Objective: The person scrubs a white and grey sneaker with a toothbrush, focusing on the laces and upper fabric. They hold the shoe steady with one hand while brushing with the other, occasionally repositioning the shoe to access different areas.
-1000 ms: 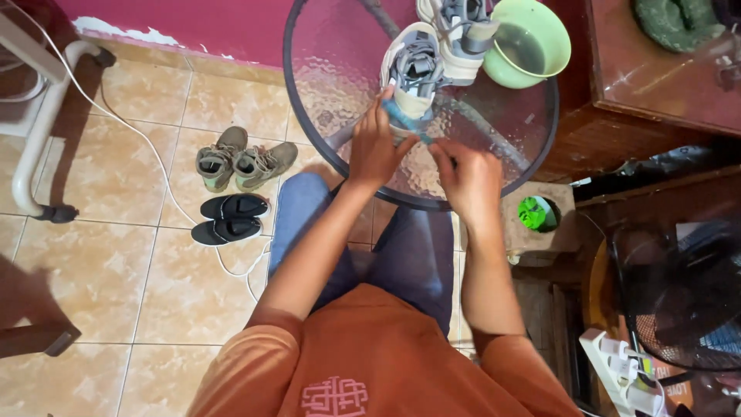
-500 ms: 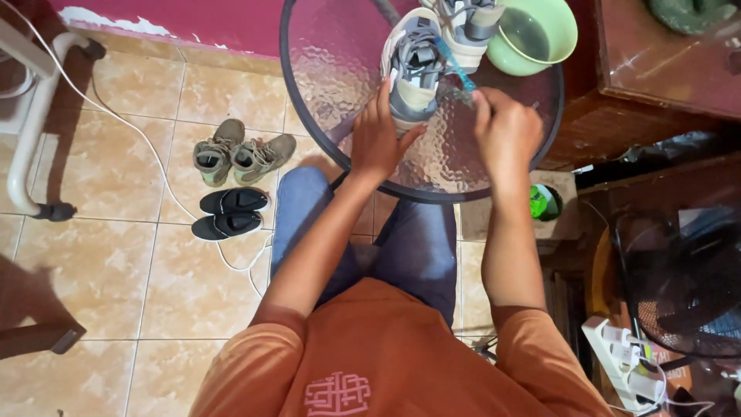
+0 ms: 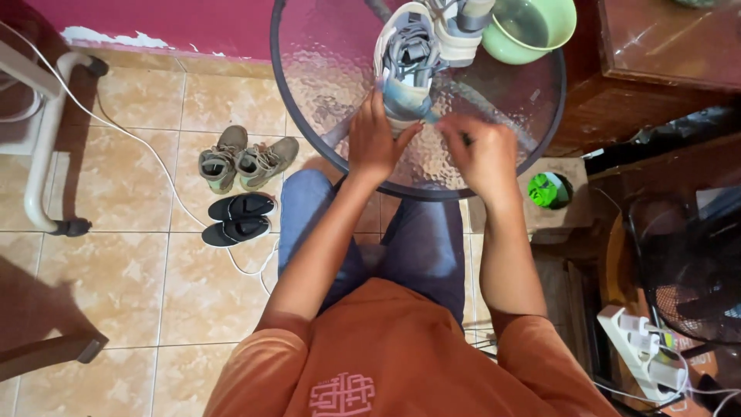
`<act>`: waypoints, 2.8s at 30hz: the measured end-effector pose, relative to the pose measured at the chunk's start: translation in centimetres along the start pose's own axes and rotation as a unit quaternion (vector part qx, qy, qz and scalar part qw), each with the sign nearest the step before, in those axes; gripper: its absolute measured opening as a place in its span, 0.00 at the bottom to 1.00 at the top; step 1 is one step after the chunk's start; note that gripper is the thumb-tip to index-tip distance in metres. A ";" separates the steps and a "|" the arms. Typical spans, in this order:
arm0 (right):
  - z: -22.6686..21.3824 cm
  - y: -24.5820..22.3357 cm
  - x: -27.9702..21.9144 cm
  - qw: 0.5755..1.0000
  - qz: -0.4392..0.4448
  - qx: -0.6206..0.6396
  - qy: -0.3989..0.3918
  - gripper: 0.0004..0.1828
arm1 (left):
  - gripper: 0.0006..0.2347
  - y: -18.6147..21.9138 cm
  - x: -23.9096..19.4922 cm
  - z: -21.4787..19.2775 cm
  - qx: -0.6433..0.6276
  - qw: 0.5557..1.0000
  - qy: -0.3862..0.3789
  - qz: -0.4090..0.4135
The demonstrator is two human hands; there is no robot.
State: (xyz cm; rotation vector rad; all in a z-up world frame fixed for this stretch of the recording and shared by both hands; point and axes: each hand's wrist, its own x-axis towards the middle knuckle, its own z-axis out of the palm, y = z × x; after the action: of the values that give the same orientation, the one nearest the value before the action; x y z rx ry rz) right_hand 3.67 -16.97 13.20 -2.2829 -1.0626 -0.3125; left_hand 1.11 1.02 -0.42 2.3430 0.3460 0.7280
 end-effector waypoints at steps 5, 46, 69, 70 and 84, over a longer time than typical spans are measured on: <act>2.7 2.2 -1.4 0.995 0.058 -0.060 0.048 0.12 | 0.42 0.2 -0.2 -0.4 -0.035 0.999 -0.004 0.015; 8.5 10.0 -6.7 0.938 0.240 0.190 0.162 0.08 | 0.25 1.8 4.9 -5.7 -0.054 0.977 0.012 0.208; 8.4 3.2 -8.6 0.955 0.264 0.085 0.102 0.21 | 0.19 2.4 11.0 -6.4 -0.161 0.947 -0.266 -0.082; 8.8 2.8 -8.8 0.955 0.265 0.085 0.101 0.21 | 0.19 2.5 11.0 -6.5 -0.162 0.947 -0.267 -0.082; 8.8 0.0 -9.5 0.981 0.187 0.041 0.032 0.16 | 0.24 2.0 11.2 -6.4 -0.150 0.943 -0.293 -0.049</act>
State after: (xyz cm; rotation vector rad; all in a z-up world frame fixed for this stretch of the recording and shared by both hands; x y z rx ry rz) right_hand -2.83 -17.47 2.00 -2.3221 -0.5845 -0.1823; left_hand 6.59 7.45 9.59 2.1080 0.0761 0.0087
